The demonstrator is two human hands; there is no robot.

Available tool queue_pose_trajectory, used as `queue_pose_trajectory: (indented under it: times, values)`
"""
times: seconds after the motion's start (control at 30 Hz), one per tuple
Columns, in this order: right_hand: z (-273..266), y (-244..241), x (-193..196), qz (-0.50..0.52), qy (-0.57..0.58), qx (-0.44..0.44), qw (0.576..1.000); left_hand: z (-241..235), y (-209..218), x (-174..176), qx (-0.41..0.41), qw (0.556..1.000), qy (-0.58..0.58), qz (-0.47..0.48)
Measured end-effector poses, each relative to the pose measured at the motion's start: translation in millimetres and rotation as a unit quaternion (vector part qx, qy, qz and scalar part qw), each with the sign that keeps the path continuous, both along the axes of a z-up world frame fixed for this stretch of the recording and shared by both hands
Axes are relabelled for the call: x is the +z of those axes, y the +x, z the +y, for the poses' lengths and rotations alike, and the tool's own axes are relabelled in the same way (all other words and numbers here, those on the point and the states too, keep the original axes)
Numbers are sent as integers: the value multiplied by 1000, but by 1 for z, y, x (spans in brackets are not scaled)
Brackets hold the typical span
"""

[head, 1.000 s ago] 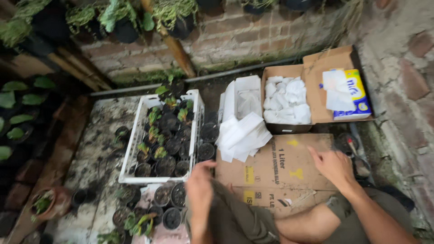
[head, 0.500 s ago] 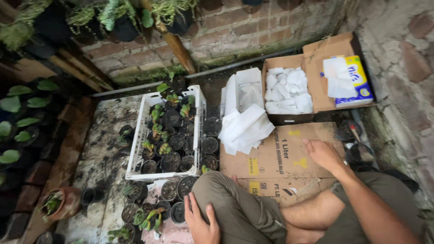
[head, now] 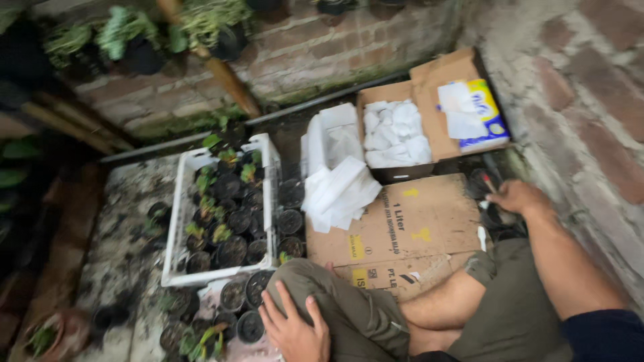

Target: The person wraps individual succulents in paper, secures the paper with tape, and places the wrapped plants into a cardboard box.

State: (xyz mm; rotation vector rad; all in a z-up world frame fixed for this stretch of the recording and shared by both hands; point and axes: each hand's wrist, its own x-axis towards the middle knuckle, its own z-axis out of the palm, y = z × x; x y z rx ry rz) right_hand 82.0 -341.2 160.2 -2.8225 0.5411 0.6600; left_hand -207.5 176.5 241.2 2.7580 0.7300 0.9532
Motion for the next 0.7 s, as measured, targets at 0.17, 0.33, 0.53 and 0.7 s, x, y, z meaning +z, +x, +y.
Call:
queue_pose_trajectory:
  times: [0.17,0.33,0.53,0.7]
  values:
    - [9,16,-17,39,-83,38,995,17,-9,5,-68,982,-166,-64]
    - [10,12,-12,-10,-90,-49,995,63,-14,1,-85,934,-296,-178]
    - [-20,-1,-33,-162,-2,-99,982,129,-32,-32,54,935,-349,-46]
    - [-75,1,-101,-281,-21,-19,959,167,-57,-65,178,957,-230,-5]
